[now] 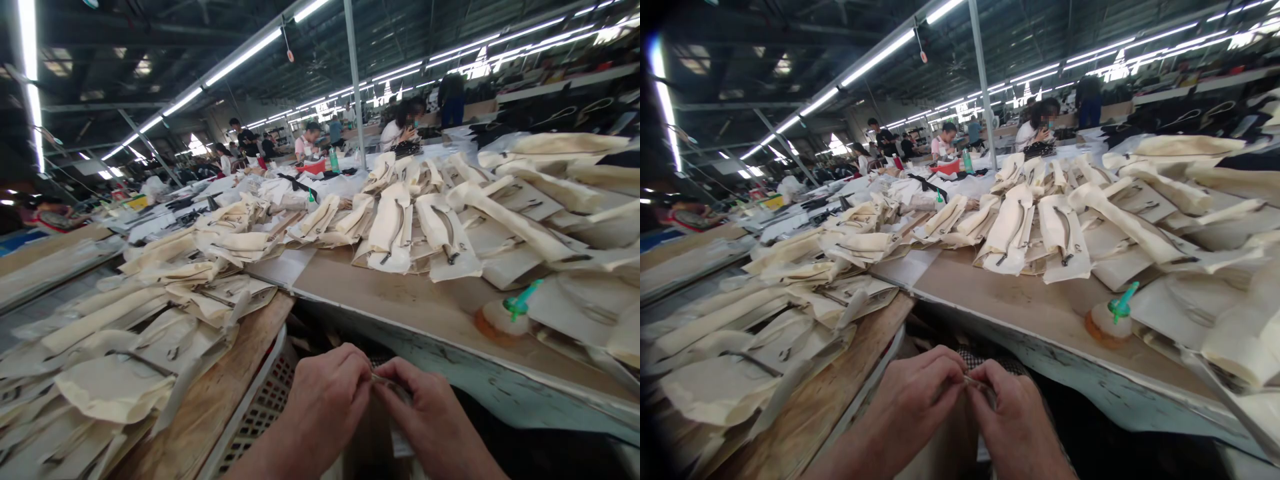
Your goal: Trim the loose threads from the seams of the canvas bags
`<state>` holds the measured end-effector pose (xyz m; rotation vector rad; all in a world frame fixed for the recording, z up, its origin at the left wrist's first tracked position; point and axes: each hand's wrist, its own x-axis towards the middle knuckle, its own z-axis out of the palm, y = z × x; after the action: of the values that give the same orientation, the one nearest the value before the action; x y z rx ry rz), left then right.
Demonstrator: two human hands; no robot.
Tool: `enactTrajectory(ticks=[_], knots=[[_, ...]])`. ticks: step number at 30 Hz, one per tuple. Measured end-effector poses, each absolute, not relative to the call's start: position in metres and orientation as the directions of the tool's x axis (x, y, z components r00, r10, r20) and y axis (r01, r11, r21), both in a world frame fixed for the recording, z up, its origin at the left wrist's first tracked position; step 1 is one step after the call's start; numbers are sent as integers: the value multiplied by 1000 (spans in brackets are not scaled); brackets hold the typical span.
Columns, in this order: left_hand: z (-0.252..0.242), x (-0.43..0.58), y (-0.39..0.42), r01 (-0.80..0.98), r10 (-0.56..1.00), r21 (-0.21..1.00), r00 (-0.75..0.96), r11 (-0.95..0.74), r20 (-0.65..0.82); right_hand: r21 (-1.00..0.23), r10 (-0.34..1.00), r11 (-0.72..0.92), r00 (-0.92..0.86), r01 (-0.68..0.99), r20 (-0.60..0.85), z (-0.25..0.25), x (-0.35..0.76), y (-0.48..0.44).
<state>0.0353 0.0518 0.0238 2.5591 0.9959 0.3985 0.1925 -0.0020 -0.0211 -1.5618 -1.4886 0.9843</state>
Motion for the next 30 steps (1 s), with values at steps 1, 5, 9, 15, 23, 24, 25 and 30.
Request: enactTrajectory(ticks=[1, 5, 9, 15, 23, 24, 25, 30], knots=[[24, 36, 52, 594, 686, 403, 716, -696, 130, -907, 999, -39, 27, 419, -30, -21, 192, -2], [25, 40, 53, 619, 671, 297, 733, -727, 115, -911, 999, -43, 41, 410, -28, -22, 193, -3], [24, 43, 55, 622, 649, 228, 758, -749, 66, -910, 998, -55, 45, 412, -40, -24, 195, -4], [22, 45, 55, 624, 631, 120, 776, -772, 22, -916, 998, -57, 36, 396, -46, -23, 196, -3], [30, 48, 48, 616, 616, 41, 788, -787, -17, -931, 998, -64, 45, 359, -51, -20, 195, -3], [29, 48, 47, 618, 618, 42, 786, -785, -25, -932, 998, -62, 49, 358, -48, -20, 195, -3], [29, 47, 46, 625, 624, 50, 781, -779, -35, -933, 998, -59, 51, 354, -43, -20, 195, -2], [25, 45, 45, 660, 659, 119, 750, -741, -57, -938, 997, -56, 63, 342, -36, -24, 196, -3]])
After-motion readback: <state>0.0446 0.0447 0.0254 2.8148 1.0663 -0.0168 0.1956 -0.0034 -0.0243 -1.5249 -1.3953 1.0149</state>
